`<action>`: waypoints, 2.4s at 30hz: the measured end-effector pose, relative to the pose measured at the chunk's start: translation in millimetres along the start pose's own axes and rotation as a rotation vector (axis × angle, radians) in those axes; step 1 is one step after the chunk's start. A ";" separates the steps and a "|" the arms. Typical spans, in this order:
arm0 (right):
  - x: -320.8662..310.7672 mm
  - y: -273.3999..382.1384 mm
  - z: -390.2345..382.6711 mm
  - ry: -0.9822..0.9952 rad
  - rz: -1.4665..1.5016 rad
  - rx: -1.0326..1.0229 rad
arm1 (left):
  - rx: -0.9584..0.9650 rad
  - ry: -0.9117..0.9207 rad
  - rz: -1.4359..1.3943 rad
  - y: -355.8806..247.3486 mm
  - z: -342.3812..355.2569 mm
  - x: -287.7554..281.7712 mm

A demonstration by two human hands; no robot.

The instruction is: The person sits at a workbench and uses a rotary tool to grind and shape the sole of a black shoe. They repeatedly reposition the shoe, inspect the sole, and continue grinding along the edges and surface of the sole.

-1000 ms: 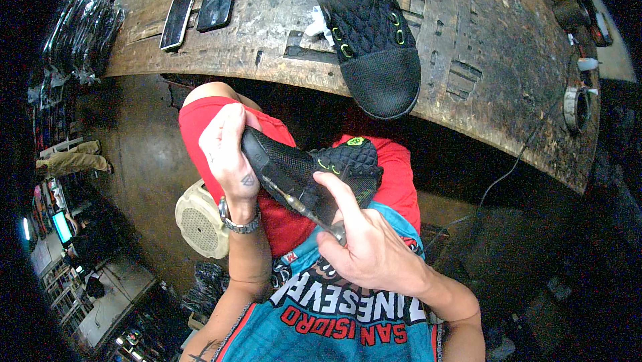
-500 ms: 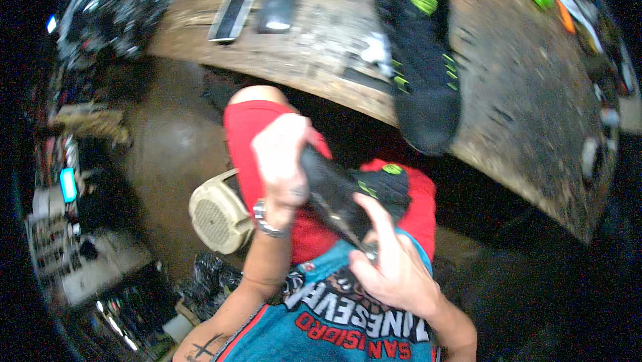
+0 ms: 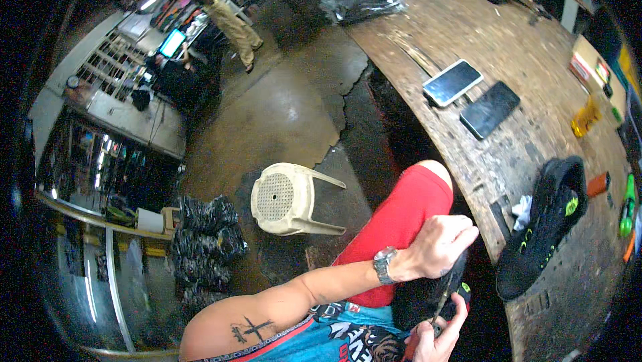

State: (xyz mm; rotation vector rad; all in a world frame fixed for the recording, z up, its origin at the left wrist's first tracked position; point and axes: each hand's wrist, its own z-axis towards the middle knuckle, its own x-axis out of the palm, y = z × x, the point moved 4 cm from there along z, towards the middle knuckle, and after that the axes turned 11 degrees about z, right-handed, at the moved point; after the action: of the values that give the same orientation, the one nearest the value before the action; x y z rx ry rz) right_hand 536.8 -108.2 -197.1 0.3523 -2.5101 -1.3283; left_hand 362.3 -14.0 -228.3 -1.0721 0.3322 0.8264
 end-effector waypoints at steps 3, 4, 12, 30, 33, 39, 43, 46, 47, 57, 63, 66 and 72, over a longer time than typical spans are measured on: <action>-0.8 -1.4 1.2 -0.015 0.003 0.007 | 0.011 -0.008 -0.027 2.8 -2.8 4.1; 0.1 -1.2 2.2 -0.012 -0.008 -0.011 | 0.019 -0.003 -0.029 3.3 -3.1 5.4; -18.7 23.8 -2.9 0.096 0.007 0.041 | 0.034 -0.029 -0.060 2.9 -1.9 4.6; -154.7 -36.1 -28.7 -0.017 0.897 -0.213 | -0.266 0.115 -0.198 3.1 4.3 2.1; -142.8 -21.0 -29.8 -0.047 0.736 -0.304 | -0.213 0.018 -0.196 0.5 5.4 2.9; -143.7 -4.4 -22.2 -0.231 0.471 -0.338 | -0.278 0.072 -0.211 3.8 4.3 8.3; -173.9 10.9 -13.0 -0.422 0.227 -0.354 | -0.248 0.078 -0.225 3.1 3.7 8.2; -209.7 11.0 1.8 -0.569 0.172 -0.274 | -0.152 0.028 -0.209 -2.3 2.0 7.4; -221.6 5.9 8.4 -0.609 0.197 -0.271 | -0.115 0.026 -0.182 -4.7 0.6 7.3; -267.7 -54.8 50.3 -0.542 0.537 -0.390 | 0.114 0.413 -0.046 -10.7 5.0 9.0; -251.1 -35.4 46.1 -0.565 0.481 -0.380 | 0.126 0.546 -0.186 -0.1 9.1 10.7; -244.9 -29.9 47.1 -0.590 0.484 -0.372 | 0.097 0.602 -0.250 2.1 12.2 10.6; -239.1 -25.5 51.6 -0.645 0.346 -0.375 | -0.005 0.483 -0.324 4.7 14.2 8.5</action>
State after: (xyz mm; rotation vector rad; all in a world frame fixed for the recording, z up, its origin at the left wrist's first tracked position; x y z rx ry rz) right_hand 743.3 -1.4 -277.3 -0.6597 -2.5119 -1.9231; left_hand 362.5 3.1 -229.9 -1.2851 0.5440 0.2720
